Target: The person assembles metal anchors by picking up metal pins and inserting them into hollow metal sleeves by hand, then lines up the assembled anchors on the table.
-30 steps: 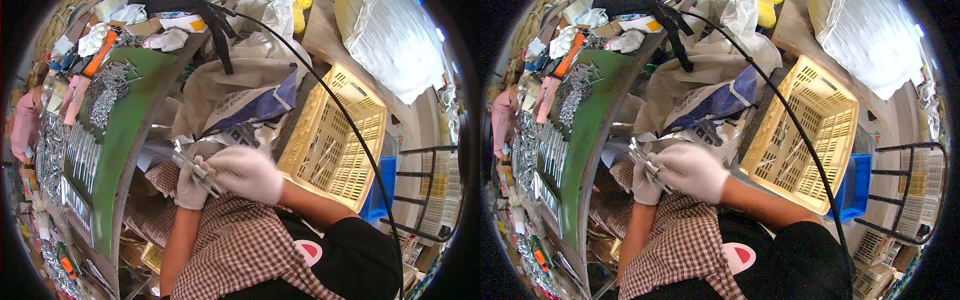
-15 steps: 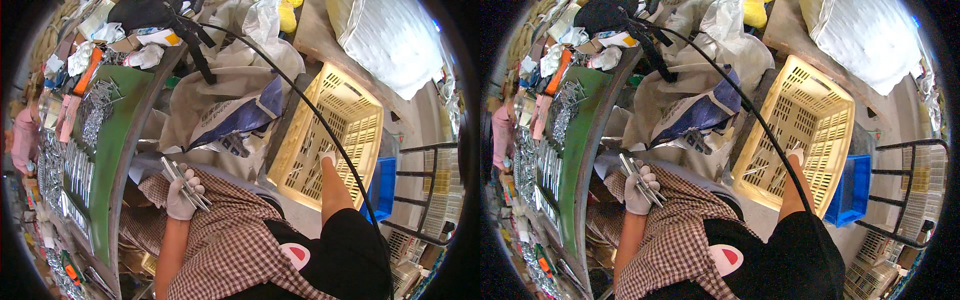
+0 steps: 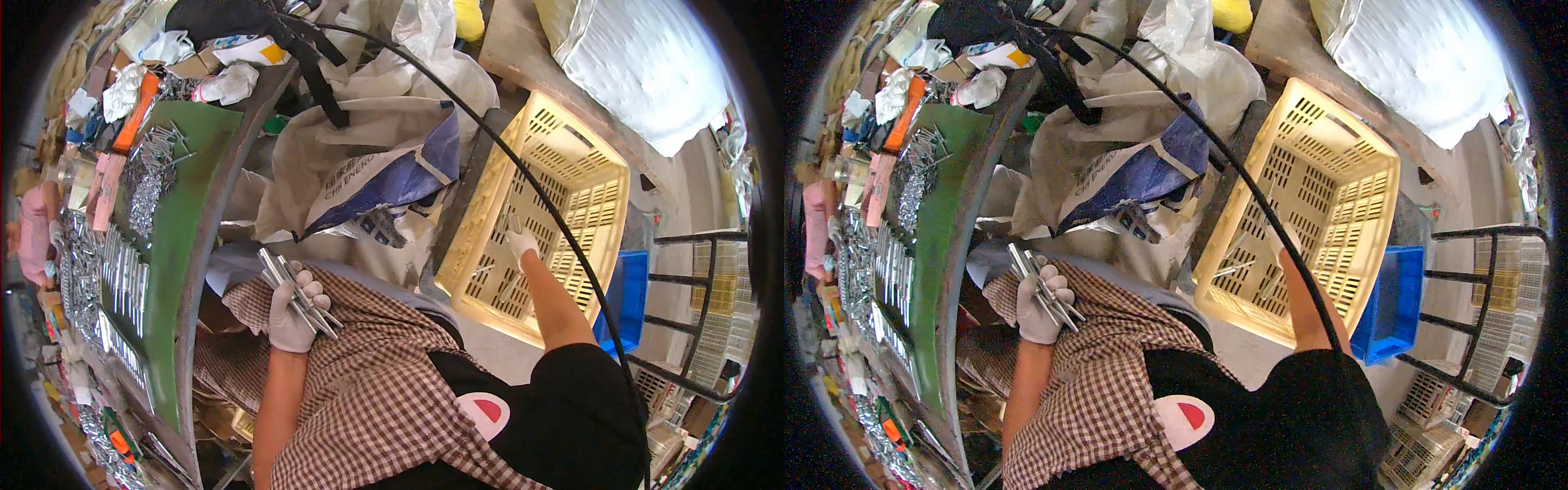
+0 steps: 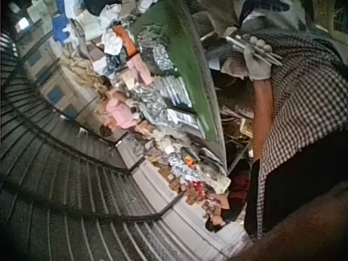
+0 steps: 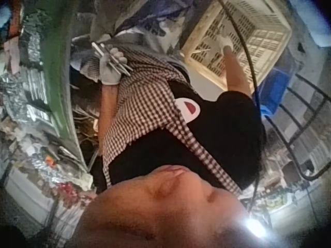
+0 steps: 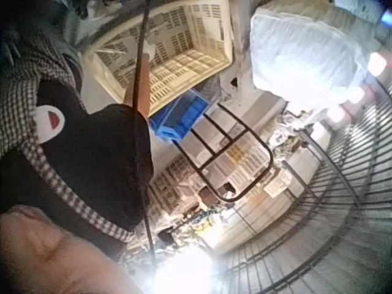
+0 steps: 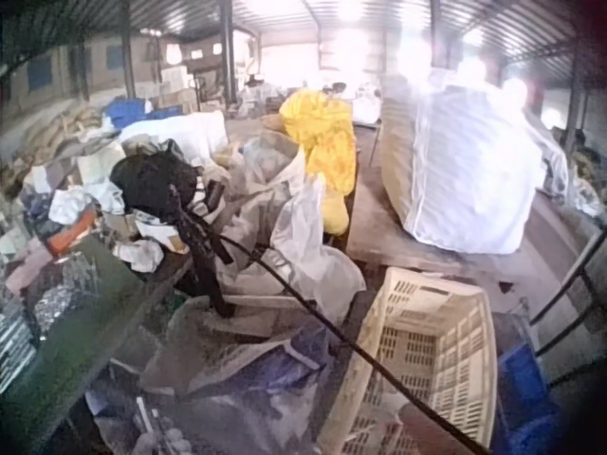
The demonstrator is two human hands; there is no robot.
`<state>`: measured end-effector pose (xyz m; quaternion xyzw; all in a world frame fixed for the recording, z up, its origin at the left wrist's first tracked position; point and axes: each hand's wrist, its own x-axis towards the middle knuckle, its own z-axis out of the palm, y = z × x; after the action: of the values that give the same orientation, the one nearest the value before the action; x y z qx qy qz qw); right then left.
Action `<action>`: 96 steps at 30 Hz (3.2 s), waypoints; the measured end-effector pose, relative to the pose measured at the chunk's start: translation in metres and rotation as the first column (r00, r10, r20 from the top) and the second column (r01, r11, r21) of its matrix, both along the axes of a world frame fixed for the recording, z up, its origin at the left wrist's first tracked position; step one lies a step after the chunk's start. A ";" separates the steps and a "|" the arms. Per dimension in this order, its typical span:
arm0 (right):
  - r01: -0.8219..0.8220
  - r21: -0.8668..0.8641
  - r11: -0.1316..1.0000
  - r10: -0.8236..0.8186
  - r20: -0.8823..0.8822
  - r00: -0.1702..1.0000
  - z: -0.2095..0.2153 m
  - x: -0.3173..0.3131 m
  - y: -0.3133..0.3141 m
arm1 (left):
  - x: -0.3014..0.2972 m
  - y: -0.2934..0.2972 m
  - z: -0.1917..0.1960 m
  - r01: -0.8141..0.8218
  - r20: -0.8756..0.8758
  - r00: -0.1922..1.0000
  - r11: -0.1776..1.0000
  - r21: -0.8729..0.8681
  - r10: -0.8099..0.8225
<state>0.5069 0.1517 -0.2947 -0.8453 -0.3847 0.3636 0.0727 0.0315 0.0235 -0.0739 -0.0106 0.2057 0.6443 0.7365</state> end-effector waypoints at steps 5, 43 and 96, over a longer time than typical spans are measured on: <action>-0.599 -0.218 0.770 0.621 0.042 0.783 0.090 -0.014 -0.035 | -0.006 -0.001 -0.005 -0.002 0.005 1.000 1.000 0.005 0.002; -0.747 0.657 0.108 0.974 0.082 0.213 0.308 -0.391 -0.081 | -0.019 -0.035 -0.011 -0.258 -0.016 0.965 0.963 0.073 0.260; -0.300 0.873 -0.386 0.730 0.090 -0.678 0.431 -0.733 -0.150 | -0.189 -0.168 0.055 -0.694 -0.870 -0.353 0.527 0.491 0.345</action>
<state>-0.2264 0.0014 0.1363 0.2151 -0.8522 0.4644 0.1087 -0.1576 -0.1447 -0.0191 0.2382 0.6900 0.6827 -0.0345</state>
